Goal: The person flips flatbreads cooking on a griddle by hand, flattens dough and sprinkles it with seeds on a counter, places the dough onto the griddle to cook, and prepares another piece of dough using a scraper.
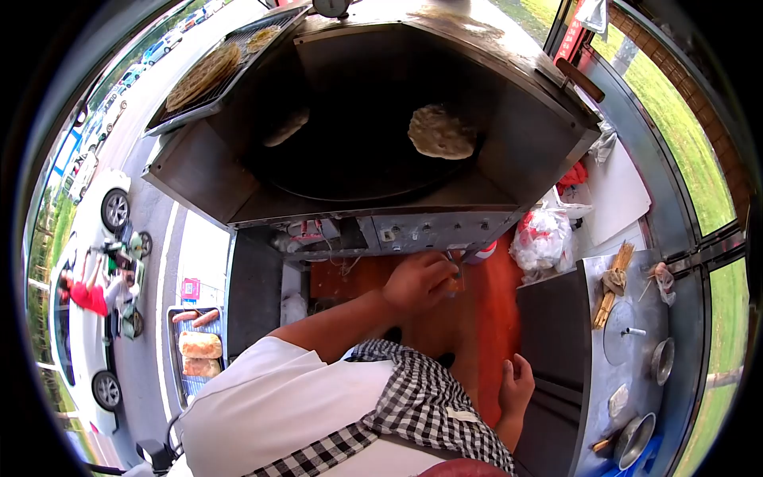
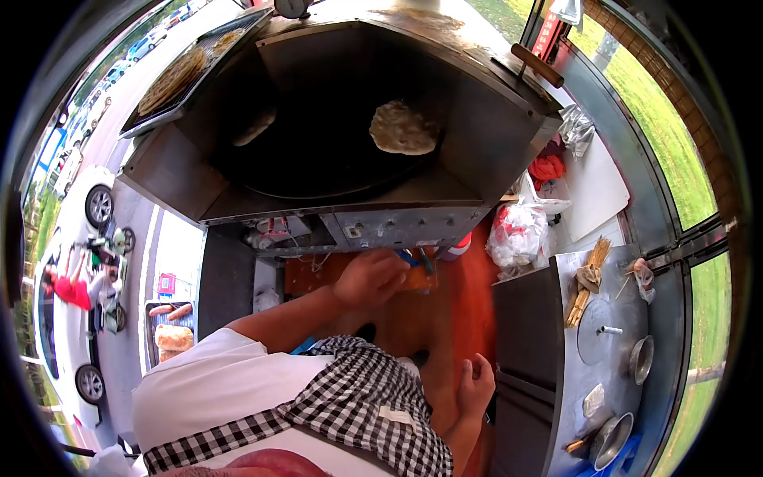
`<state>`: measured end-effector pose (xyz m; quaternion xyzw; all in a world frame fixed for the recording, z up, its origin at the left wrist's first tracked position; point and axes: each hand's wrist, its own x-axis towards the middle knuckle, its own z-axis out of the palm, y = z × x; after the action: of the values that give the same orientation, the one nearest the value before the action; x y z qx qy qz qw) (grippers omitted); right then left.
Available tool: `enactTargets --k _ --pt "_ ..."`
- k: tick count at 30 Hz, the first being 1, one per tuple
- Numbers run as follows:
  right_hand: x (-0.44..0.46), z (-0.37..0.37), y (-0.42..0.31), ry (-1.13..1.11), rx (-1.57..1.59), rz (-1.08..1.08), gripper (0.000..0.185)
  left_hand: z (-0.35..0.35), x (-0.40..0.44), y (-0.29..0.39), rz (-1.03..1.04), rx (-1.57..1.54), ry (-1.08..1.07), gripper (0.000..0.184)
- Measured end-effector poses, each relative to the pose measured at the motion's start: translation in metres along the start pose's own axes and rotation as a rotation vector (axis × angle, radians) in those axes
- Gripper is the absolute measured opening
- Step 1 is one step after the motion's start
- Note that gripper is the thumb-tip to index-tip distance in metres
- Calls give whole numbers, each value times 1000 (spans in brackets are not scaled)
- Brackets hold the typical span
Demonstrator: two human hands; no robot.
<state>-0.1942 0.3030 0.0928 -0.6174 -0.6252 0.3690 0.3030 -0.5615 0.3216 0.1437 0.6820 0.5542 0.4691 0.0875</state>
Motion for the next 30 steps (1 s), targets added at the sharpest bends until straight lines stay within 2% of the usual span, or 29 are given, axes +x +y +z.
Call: enactTargets --k 9,13,14,16,17,20,21,23,26,30 --pt "3 -80 23 50 -19 -19 35 71 13 55 21 16 -19 28" --pt "6 -132 82 99 82 10 34 125 16 93 -1 -43 -61 29" --pt "8 -144 112 142 49 -58 32 138 17 101 21 -61 -78 29" --pt "3 -169 109 196 20 -61 30 162 23 121 72 -79 -128 28" --pt "0 -184 94 202 -15 -43 30 167 28 130 103 -74 -145 28" --pt "-9 -208 105 264 15 36 33 188 32 145 -4 -121 -244 32" --pt "-7 -218 133 297 39 20 34 218 24 147 5 -83 -254 34" --pt "-14 -233 139 309 52 128 37 240 24 146 -37 -181 -300 33" --pt "-33 -230 152 351 67 195 39 252 36 148 194 -73 -383 33" --pt "-58 -220 162 448 29 251 39 279 56 157 189 -140 -488 32"
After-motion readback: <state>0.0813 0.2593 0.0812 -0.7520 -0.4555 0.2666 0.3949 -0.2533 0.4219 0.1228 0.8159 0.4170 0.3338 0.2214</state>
